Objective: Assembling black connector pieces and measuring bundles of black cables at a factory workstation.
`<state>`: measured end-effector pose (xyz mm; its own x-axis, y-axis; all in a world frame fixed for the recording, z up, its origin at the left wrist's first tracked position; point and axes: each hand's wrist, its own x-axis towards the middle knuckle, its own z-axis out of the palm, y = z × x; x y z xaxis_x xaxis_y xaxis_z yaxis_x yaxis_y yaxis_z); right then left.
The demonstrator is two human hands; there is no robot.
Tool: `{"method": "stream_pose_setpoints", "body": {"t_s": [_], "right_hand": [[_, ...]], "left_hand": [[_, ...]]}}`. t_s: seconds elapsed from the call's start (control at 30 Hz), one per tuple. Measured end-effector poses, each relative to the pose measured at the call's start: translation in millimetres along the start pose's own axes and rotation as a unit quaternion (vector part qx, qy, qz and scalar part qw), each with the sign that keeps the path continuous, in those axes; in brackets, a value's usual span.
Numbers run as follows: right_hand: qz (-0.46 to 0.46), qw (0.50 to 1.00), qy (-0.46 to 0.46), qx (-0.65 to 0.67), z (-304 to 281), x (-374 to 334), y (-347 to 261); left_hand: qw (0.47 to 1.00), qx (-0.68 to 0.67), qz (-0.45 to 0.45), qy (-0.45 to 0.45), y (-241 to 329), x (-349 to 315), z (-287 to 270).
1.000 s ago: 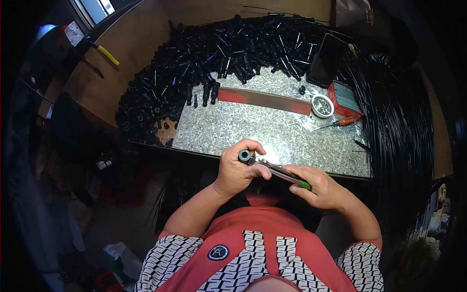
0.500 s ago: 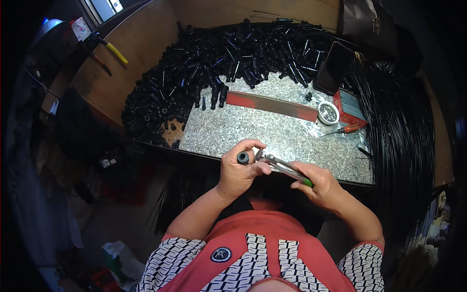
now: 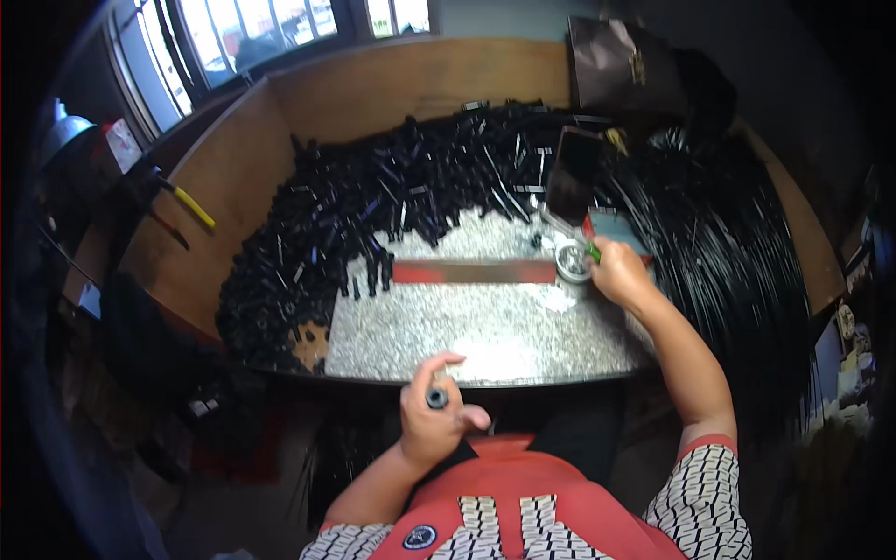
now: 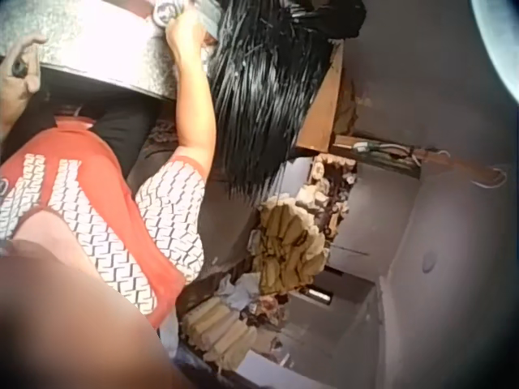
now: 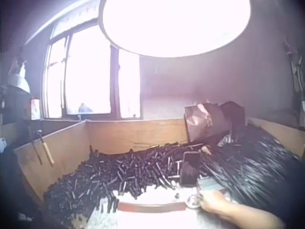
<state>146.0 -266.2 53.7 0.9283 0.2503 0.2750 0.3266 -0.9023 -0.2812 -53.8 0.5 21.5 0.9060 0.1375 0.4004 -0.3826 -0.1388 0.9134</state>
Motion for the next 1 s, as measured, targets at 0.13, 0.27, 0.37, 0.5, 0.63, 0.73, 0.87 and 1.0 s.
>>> {"method": "stream_pose_setpoints", "body": {"t_s": [0.13,0.27,0.37,0.5,0.63,0.73,0.87,1.0], "right_hand": [[0.01,0.992,-0.084,-0.097,11,15,0],[-0.071,0.983,-0.104,-0.133,28,25,-3],[-0.083,0.982,-0.097,-0.136,31,30,-9],[-0.083,0.986,-0.091,-0.116,34,33,-4],[-0.085,0.99,-0.067,-0.095,33,32,-3],[-0.073,0.994,-0.052,-0.062,23,26,-10],[-0.044,0.997,-0.047,-0.035,15,24,-14],[-0.064,0.989,0.055,0.125,14,8,-31]], "left_hand": [[0.999,-0.008,0.009,-0.03,12,-5,-2],[0.998,-0.022,0.002,-0.066,3,-5,-6],[0.997,-0.031,-0.012,-0.071,1,-3,-6],[0.996,-0.056,-0.024,-0.072,-2,-1,-2],[0.996,-0.079,-0.025,-0.045,-2,-1,0],[0.995,-0.086,-0.031,-0.041,-2,1,3],[0.993,-0.089,-0.042,-0.066,-8,0,-1],[0.995,-0.081,-0.029,-0.056,-11,5,-1]]}}
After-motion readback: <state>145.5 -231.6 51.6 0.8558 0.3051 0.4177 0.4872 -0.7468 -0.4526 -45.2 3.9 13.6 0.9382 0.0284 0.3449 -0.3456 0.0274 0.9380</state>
